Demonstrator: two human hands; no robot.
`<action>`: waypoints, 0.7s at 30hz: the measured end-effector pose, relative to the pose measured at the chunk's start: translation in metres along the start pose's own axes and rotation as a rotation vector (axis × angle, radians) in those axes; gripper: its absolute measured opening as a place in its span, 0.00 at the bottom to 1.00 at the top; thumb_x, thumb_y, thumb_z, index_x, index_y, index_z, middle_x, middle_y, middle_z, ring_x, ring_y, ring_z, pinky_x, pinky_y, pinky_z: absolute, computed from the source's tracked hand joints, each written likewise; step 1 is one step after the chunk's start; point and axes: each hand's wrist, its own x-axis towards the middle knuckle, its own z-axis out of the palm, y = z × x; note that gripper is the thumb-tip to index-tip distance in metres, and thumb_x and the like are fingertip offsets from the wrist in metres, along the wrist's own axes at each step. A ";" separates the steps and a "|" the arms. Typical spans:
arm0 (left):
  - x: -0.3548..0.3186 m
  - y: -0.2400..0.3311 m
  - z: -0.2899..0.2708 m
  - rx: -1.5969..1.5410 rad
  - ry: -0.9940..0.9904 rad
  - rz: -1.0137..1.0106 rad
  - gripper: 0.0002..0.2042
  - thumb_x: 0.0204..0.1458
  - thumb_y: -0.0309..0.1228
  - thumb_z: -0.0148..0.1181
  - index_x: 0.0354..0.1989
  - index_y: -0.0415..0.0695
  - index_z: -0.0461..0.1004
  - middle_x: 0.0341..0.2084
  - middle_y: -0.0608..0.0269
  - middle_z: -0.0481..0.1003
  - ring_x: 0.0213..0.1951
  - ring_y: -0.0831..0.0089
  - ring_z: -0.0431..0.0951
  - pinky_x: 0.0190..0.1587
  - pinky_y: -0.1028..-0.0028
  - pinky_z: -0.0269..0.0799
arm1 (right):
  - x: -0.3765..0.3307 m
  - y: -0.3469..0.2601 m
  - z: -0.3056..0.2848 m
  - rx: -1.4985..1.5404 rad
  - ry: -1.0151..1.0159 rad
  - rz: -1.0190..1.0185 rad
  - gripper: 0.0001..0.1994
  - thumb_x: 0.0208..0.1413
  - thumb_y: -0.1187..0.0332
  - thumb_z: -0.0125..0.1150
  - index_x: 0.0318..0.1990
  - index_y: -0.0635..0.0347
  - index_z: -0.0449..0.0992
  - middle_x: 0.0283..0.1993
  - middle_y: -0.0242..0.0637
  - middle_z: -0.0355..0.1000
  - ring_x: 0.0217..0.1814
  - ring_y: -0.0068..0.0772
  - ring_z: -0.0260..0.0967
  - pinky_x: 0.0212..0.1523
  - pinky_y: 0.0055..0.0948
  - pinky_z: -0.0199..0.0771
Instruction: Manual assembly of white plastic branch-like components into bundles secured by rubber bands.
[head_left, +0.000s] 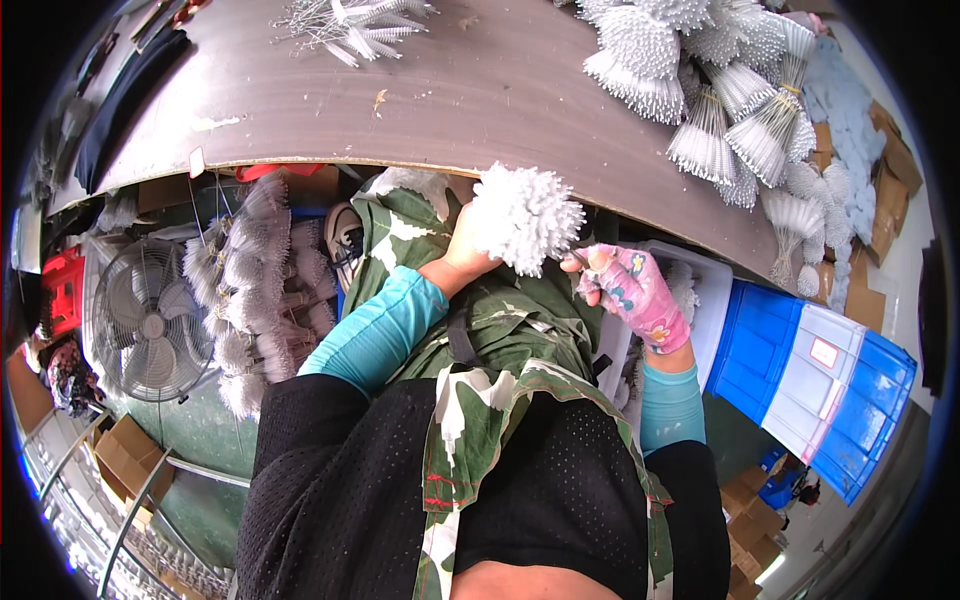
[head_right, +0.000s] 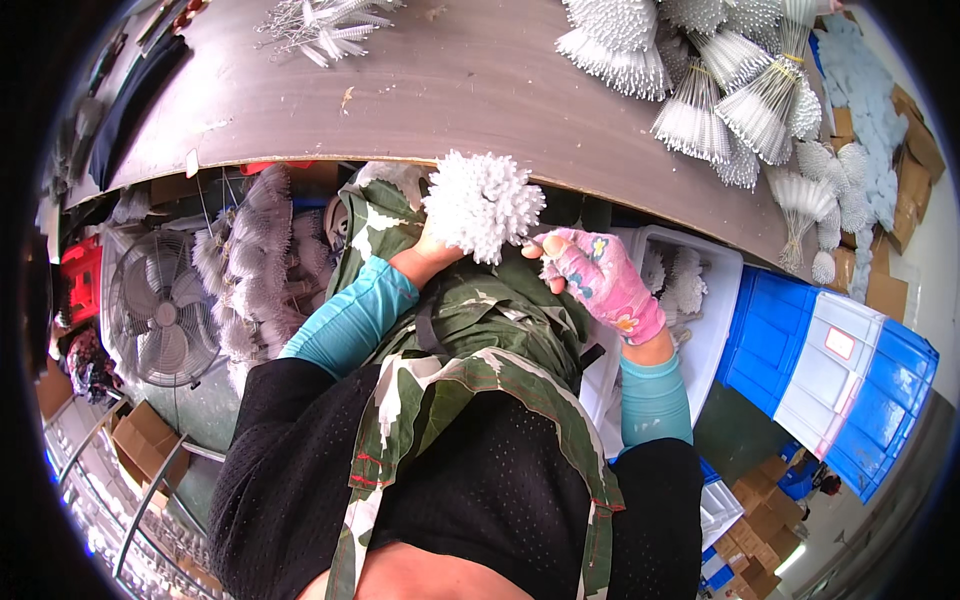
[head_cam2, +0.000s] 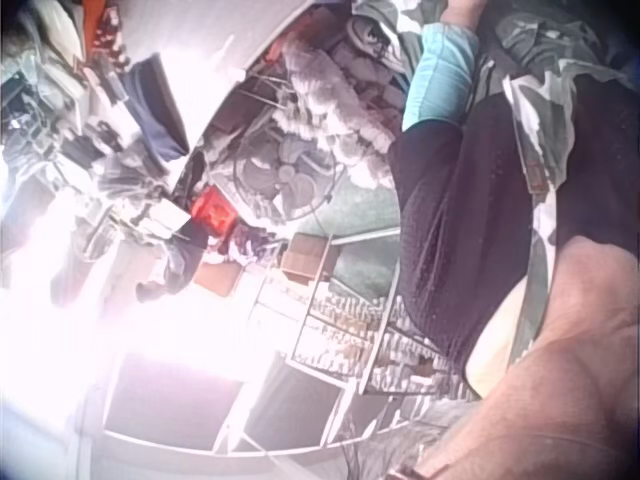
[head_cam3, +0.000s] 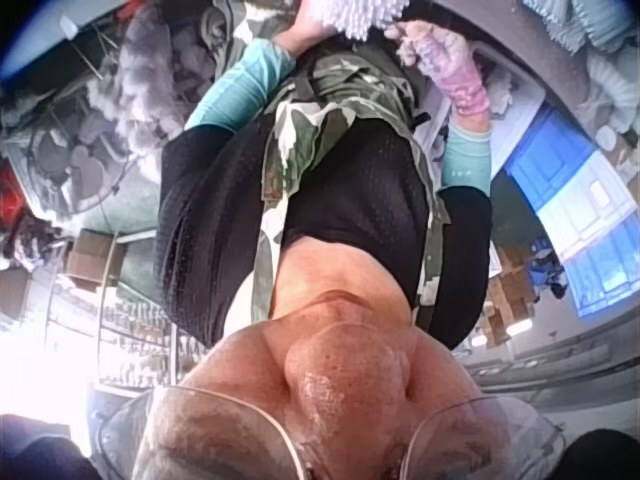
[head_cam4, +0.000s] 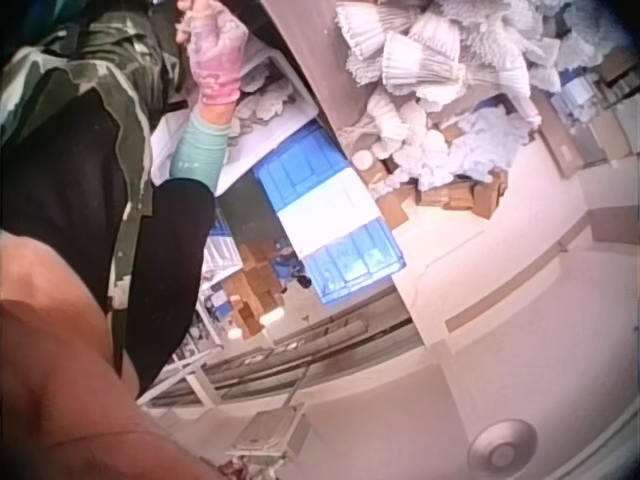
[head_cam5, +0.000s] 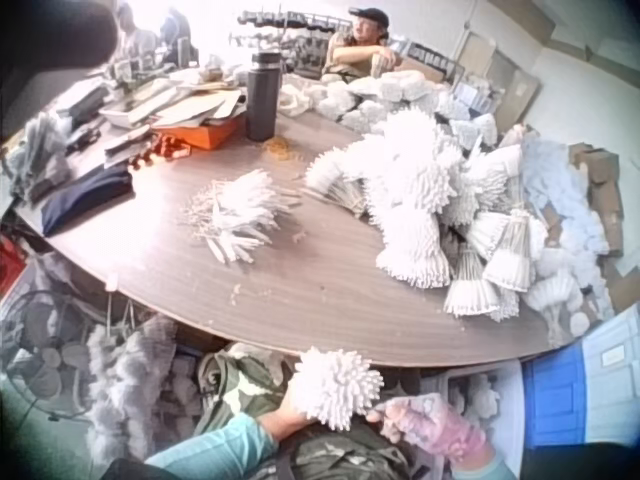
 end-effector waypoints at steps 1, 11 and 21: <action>-0.009 -0.013 0.013 -0.251 0.046 -0.139 0.10 0.42 0.28 0.59 0.35 0.42 0.78 0.32 0.57 0.78 0.36 0.59 0.78 0.40 0.68 0.74 | 0.000 -0.002 0.002 -0.009 -0.009 -0.001 0.16 0.63 0.60 0.49 0.40 0.65 0.77 0.23 0.26 0.67 0.25 0.14 0.62 0.27 0.16 0.59; -0.007 -0.012 0.012 -0.757 0.095 -0.367 0.11 0.46 0.26 0.57 0.38 0.37 0.75 0.34 0.55 0.77 0.38 0.61 0.77 0.43 0.69 0.72 | 0.005 0.000 0.001 -0.104 -0.010 -0.033 0.17 0.62 0.58 0.49 0.39 0.65 0.78 0.21 0.25 0.66 0.23 0.13 0.59 0.24 0.15 0.54; 0.004 0.006 -0.010 -0.149 0.090 0.028 0.10 0.44 0.25 0.58 0.37 0.39 0.77 0.34 0.56 0.78 0.38 0.60 0.78 0.43 0.68 0.72 | 0.009 0.008 0.000 -0.101 -0.005 0.000 0.16 0.62 0.63 0.49 0.38 0.67 0.77 0.22 0.26 0.67 0.23 0.13 0.60 0.26 0.16 0.59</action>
